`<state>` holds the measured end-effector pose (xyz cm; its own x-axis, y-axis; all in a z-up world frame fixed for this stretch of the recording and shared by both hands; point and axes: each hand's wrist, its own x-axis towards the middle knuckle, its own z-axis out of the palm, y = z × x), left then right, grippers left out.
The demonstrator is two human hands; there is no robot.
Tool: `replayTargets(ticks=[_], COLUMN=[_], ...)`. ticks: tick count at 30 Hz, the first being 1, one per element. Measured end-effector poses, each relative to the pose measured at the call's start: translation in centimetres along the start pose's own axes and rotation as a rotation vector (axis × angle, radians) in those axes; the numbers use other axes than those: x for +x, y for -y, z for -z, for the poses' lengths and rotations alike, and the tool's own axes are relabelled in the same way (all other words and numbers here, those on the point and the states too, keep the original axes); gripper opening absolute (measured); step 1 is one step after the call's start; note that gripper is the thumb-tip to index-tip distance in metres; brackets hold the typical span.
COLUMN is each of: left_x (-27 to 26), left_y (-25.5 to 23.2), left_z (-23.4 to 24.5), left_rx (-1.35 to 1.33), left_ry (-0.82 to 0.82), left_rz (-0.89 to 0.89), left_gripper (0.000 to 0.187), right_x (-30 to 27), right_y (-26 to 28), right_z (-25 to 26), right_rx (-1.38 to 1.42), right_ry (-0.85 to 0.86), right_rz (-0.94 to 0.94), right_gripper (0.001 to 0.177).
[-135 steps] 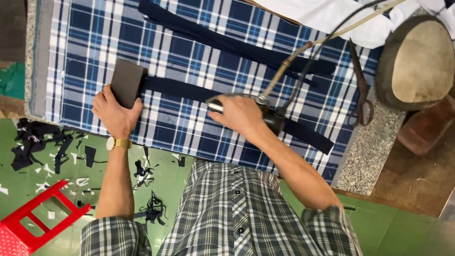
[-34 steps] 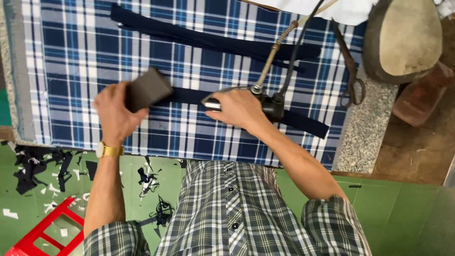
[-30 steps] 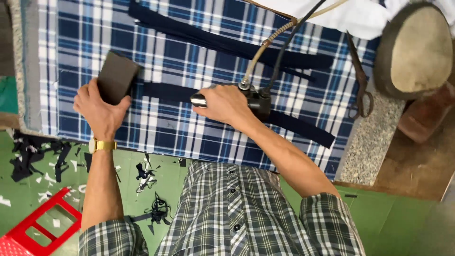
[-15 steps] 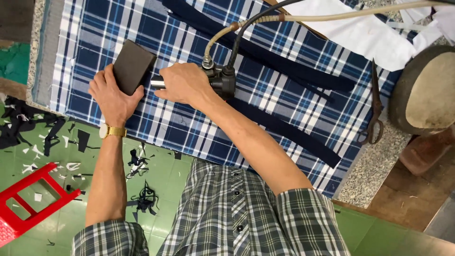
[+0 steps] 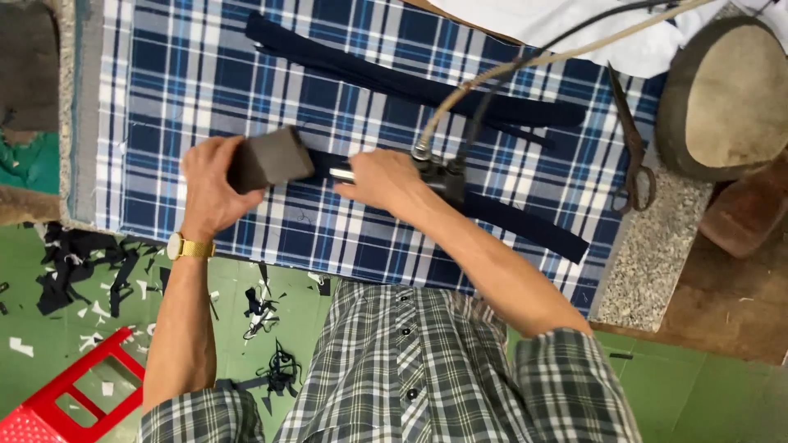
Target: The person irons a dark blue fabric strip on a plaid ironing board using a steam iron and a wooden pressing block. They repeatedly press and smooth the strip, then fold and align it before ironing again.
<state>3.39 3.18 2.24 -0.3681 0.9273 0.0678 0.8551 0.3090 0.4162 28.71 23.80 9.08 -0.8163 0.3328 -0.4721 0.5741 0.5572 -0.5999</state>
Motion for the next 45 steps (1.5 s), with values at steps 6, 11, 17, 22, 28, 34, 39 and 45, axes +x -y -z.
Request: replayTargets(ticks=[6,11,17,22,28,34,39,45], left_x=[2.1,3.0,2.6,2.2,1.2,1.1,0.2,0.4], left_y=[-5.0,-7.0,-14.4,-23.8,-31.7,-30.1,-21.4,-3.7], left_z=[-2.1,-4.7,-8.3,-12.1,-15.7,-14.0,-10.0,-4.1], left_rx=[0.102,0.229,0.195,0.146,0.05,0.081,0.006,0.188], left_ry=[0.27,0.367,0.317,0.363,0.428,0.472,0.166,-0.309], left_rz=[-0.094,-0.138,-0.301,-0.379,-0.508,-0.509,-0.197,0.021], left_gripper=[0.093,0.095,0.098,0.095,0.093,0.095,0.089,0.081], right_x=[-8.7,-16.4,-23.8,-27.9,-30.0,-30.0,-30.3,-27.5], right_y=[-6.1,-9.6,-14.4,-18.3,-19.6,-20.0,-20.1,-17.2], right_z=[1.9,4.0,4.2,3.6,3.1,3.0,2.8,2.6], right_rx=[0.07,0.095,0.148,0.231,0.239,0.238,0.289,0.203], right_ry=[-0.053,-0.072,-0.127,-0.169,-0.199,-0.172,-0.227,-0.181], right_rz=[-0.142,-0.318,-0.592,-0.762,-0.821,-0.832,-0.818,-0.714], right_gripper=[0.041,0.039,0.047,0.049,0.052,0.053,0.053,0.052])
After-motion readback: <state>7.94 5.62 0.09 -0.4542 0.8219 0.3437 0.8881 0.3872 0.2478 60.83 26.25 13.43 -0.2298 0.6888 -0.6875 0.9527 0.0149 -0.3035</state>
